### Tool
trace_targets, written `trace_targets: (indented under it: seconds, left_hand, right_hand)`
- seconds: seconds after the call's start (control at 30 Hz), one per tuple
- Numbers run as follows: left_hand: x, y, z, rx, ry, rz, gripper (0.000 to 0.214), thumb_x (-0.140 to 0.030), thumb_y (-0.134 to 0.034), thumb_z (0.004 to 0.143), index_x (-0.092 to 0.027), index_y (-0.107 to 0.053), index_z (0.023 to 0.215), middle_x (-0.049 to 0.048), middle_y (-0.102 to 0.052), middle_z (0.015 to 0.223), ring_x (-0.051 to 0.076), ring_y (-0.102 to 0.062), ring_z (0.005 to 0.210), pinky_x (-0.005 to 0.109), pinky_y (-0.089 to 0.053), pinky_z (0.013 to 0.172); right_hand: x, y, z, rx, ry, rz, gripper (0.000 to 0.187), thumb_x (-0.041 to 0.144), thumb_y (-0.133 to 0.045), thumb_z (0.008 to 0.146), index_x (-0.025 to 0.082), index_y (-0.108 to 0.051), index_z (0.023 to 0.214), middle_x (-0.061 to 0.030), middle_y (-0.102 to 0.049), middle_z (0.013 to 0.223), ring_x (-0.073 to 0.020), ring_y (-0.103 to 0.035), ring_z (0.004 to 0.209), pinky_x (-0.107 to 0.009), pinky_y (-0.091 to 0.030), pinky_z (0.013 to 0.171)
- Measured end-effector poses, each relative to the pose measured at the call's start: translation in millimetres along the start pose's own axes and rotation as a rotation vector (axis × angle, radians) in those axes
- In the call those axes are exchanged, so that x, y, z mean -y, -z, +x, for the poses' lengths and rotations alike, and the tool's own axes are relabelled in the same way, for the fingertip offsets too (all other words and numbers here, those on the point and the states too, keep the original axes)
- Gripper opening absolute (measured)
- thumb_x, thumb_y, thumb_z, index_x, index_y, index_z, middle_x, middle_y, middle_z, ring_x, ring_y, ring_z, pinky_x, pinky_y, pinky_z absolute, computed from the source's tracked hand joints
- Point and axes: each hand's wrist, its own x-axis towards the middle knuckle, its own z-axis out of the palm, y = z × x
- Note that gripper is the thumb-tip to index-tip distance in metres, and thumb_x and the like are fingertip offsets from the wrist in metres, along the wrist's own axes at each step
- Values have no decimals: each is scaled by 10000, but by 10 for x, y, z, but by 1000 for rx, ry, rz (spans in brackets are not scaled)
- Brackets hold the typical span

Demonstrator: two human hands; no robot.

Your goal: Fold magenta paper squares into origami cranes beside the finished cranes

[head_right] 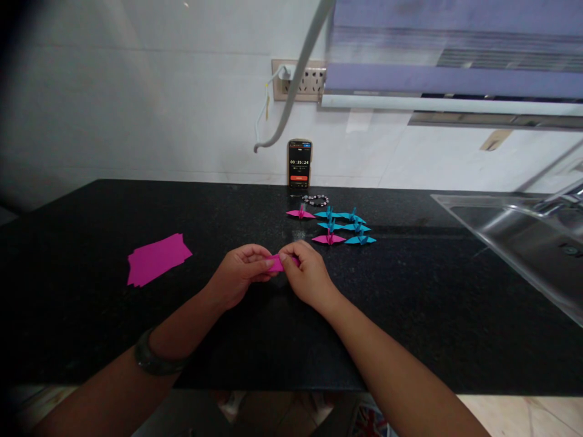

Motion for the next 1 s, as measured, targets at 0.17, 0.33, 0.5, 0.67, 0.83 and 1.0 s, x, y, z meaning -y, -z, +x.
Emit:
trace_targets:
  seconds: [0.17,0.33,0.5,0.67,0.83,1.0]
  left_hand:
    - [-6,-33,-7,-55,-68,27,188,-195,-668,630,-123,-566,771,6,-632,632,99,-602,568,189,-470,524]
    - [-9,-47,-11,-62,-102,94,176,-200,-662,630,-127,-549,743,-10,-614,595,100,-595,560,199,-470,528]
    - [-18,-55,-22,-45,-137,176,162,-206,-653,643,-124,-555,744,-8,-614,595,98,-590,552,202,-468,532]
    - [-22,-40,-26,3,-130,164,161,-210,-649,652,-127,-566,762,1,-631,613,96,-594,550,199,-465,532]
    - [-25,-36,-36,44,-103,143,216,-229,-661,648,-125,-578,818,6,-638,634,114,-610,565,216,-471,538]
    - [-24,-42,-43,36,-115,146,184,-221,-655,653,-116,-598,793,13,-643,632,102,-597,545,211,-466,536]
  right_hand:
    - [-47,18,10,15,-105,93,112,265,-519,777,179,-583,810,-15,-581,723,-119,-523,625,-235,-414,548]
    - [-61,52,15,61,-154,155,98,220,-526,751,170,-586,810,-13,-589,728,-100,-521,586,-215,-413,523]
    - [-50,63,19,92,-173,202,88,190,-520,740,166,-588,791,-2,-579,695,-88,-508,554,-209,-407,508]
    - [20,88,24,132,-180,279,92,183,-532,723,155,-594,785,4,-573,674,-73,-491,519,-200,-394,484]
    - [55,96,24,147,-257,346,91,206,-552,710,144,-590,764,23,-546,592,-61,-453,472,-184,-360,440]
    - [34,83,23,162,-285,400,106,225,-578,695,138,-586,756,37,-513,553,-48,-414,436,-177,-336,409]
